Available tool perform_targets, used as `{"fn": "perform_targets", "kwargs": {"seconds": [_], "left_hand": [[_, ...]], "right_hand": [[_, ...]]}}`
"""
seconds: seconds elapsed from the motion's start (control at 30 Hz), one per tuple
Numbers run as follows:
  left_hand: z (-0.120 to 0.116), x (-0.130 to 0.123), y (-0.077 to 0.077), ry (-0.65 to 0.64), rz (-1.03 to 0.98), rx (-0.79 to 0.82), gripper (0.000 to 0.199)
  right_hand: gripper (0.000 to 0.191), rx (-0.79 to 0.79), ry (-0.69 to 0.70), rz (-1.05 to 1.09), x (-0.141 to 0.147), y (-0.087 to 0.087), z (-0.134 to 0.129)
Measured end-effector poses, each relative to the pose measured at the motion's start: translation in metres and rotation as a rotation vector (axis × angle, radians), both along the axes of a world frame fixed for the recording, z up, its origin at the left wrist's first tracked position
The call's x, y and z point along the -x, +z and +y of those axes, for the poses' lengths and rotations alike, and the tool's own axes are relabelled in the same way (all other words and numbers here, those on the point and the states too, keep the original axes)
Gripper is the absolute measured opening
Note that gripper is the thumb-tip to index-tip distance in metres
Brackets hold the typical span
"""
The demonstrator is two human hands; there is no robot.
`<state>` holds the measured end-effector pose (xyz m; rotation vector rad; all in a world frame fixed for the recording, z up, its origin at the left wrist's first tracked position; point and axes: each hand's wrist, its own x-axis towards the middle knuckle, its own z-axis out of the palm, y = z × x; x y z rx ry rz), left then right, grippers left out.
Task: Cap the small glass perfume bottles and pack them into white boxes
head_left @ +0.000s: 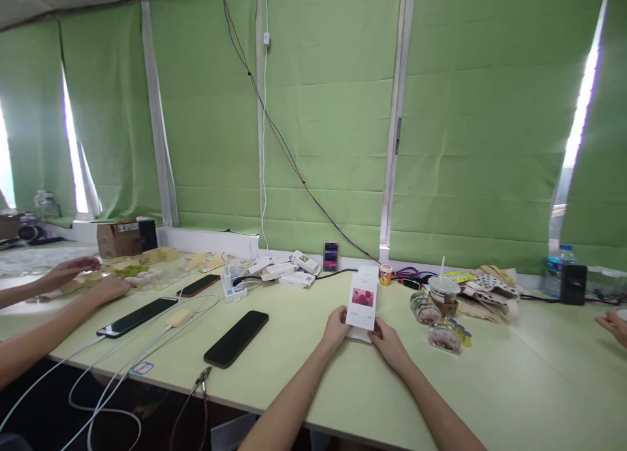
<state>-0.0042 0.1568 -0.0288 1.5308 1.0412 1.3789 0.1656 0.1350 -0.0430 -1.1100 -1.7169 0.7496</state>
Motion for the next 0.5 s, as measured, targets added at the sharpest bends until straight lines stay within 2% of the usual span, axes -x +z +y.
{"fn": "perform_targets", "kwargs": {"seconds": [0.27,0.33,0.43,0.5], "left_hand": [[-0.004,-0.001,0.005,-0.063,-0.023,0.004,0.029],[-0.007,-0.002,0.007,-0.115,-0.024,0.007,0.036],[-0.013,-0.005,0.011,-0.241,-0.032,0.019,0.058],[-0.017,-0.006,0.013,-0.318,-0.091,0.032,0.064]], "right_hand": [[0.036,-0.012,-0.005,0.005,0.0,-0.003,0.003],[0.036,-0.02,-0.012,0.012,-0.001,-0.004,0.005],[0.039,-0.028,-0.029,0.033,-0.003,-0.005,0.006],[0.044,-0.03,-0.032,0.046,-0.003,-0.005,0.006]]}}
